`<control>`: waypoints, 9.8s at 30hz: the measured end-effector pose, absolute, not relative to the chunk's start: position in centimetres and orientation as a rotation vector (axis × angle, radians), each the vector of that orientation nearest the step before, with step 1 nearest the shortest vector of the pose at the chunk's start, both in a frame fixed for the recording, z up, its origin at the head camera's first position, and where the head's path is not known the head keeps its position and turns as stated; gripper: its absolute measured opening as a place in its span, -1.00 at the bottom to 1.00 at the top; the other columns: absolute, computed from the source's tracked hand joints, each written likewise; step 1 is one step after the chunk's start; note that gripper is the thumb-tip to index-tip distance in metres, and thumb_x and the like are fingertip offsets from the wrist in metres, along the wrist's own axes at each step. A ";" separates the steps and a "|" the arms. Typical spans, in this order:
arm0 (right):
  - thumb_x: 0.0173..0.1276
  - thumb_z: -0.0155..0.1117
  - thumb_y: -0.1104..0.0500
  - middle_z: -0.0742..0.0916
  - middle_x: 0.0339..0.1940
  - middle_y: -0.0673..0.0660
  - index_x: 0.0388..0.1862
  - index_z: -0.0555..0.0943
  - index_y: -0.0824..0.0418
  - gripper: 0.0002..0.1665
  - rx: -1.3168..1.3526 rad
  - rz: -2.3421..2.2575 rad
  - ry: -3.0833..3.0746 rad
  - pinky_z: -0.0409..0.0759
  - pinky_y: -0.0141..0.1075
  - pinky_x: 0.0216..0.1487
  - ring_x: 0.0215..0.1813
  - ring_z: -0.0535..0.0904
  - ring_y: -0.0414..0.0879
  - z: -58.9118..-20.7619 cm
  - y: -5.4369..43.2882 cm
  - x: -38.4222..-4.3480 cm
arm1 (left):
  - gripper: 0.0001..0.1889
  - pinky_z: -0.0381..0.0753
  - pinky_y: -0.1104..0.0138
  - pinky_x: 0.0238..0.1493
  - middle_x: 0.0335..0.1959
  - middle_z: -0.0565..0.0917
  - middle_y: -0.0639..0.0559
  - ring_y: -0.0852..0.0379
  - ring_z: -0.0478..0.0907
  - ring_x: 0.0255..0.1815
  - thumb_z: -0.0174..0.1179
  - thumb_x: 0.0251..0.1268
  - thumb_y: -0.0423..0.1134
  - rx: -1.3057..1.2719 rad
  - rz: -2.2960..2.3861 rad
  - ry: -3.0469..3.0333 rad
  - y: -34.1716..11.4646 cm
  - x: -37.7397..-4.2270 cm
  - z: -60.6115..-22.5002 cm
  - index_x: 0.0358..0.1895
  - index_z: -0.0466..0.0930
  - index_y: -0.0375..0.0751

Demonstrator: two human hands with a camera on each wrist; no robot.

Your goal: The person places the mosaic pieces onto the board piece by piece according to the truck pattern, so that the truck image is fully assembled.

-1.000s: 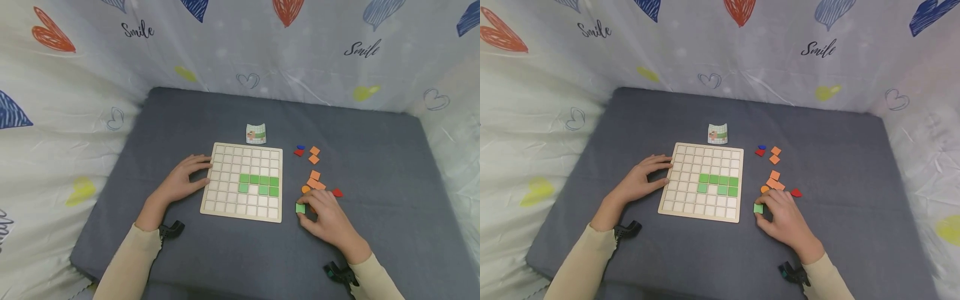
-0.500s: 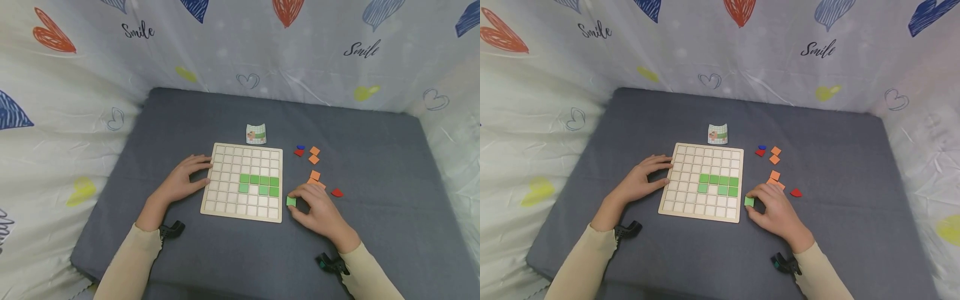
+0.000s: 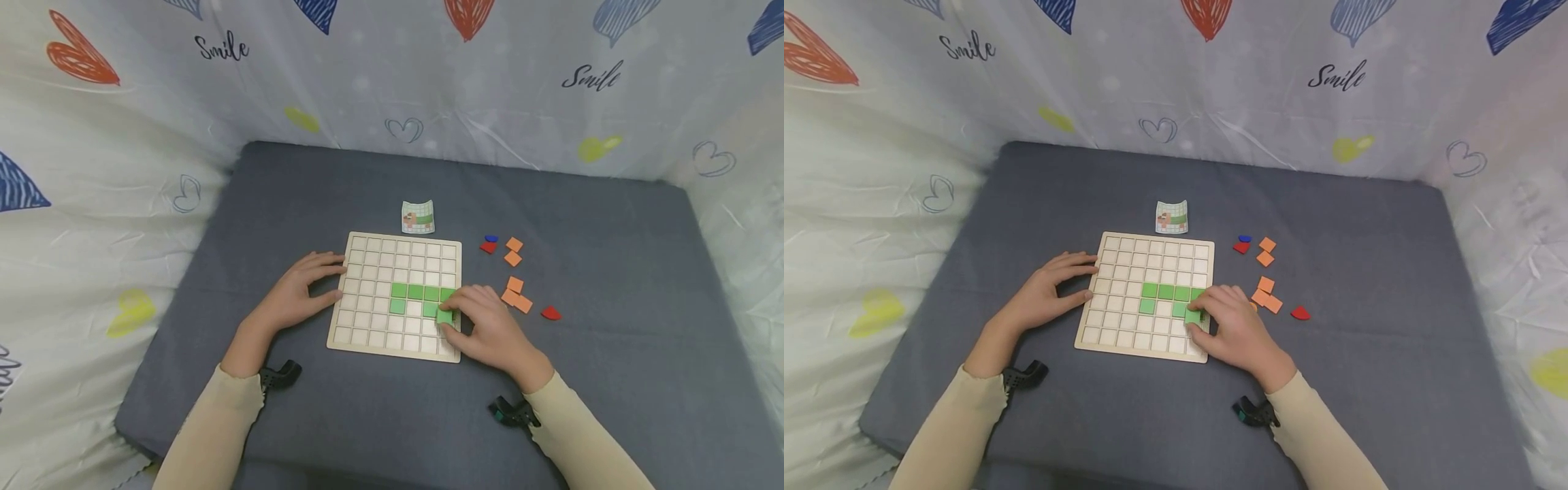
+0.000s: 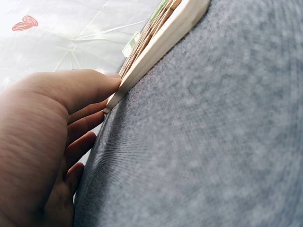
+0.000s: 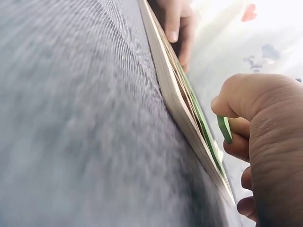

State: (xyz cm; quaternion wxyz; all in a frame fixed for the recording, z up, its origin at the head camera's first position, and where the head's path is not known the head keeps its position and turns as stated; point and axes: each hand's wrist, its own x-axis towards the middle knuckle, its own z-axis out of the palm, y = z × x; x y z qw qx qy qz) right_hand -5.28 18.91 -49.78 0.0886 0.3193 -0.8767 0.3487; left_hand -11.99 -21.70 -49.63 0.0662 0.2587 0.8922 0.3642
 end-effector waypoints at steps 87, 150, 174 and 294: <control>0.46 0.49 0.08 0.72 -0.14 -0.09 -0.06 0.83 0.01 -0.87 1.083 0.954 -2.597 0.52 -0.14 -0.04 -0.11 0.57 -0.12 -50.3 14.2 -8.2 | -0.45 -0.02 -0.01 0.84 0.62 0.47 -0.05 -0.17 0.20 0.73 0.46 0.53 -0.06 0.800 1.102 2.694 -21.7 -11.9 -49.5 0.48 0.65 -0.12; 0.57 0.36 0.17 0.64 0.21 0.39 0.36 0.70 0.37 -0.52 -0.132 1.022 -2.752 0.32 0.42 0.44 0.22 0.52 0.37 -49.3 25.6 -13.0 | -0.45 -0.03 -0.03 0.84 0.63 0.46 -0.02 -0.14 0.19 0.74 0.45 0.55 -0.05 0.789 1.092 2.691 -21.9 -11.6 -49.6 0.50 0.64 -0.09; 0.53 0.33 0.15 0.68 0.05 0.32 0.27 0.73 0.37 -0.56 -0.119 1.048 -2.722 0.55 0.10 0.06 0.01 0.55 0.23 -49.4 25.7 -13.0 | -0.45 -0.01 -0.03 0.84 0.63 0.46 -0.05 -0.15 0.20 0.74 0.45 0.54 -0.08 0.790 1.086 2.694 -21.7 -11.5 -49.4 0.50 0.64 -0.11; 0.51 0.50 0.11 0.75 -0.07 -0.09 0.05 0.84 0.04 -0.81 1.085 0.906 -2.659 0.56 -0.19 -0.05 -0.07 0.63 -0.14 -49.1 9.1 -8.0 | -0.47 -0.01 -0.03 0.84 0.60 0.50 -0.07 -0.17 0.24 0.71 0.48 0.52 -0.11 0.815 1.118 2.703 -21.6 -11.7 -49.7 0.47 0.67 -0.12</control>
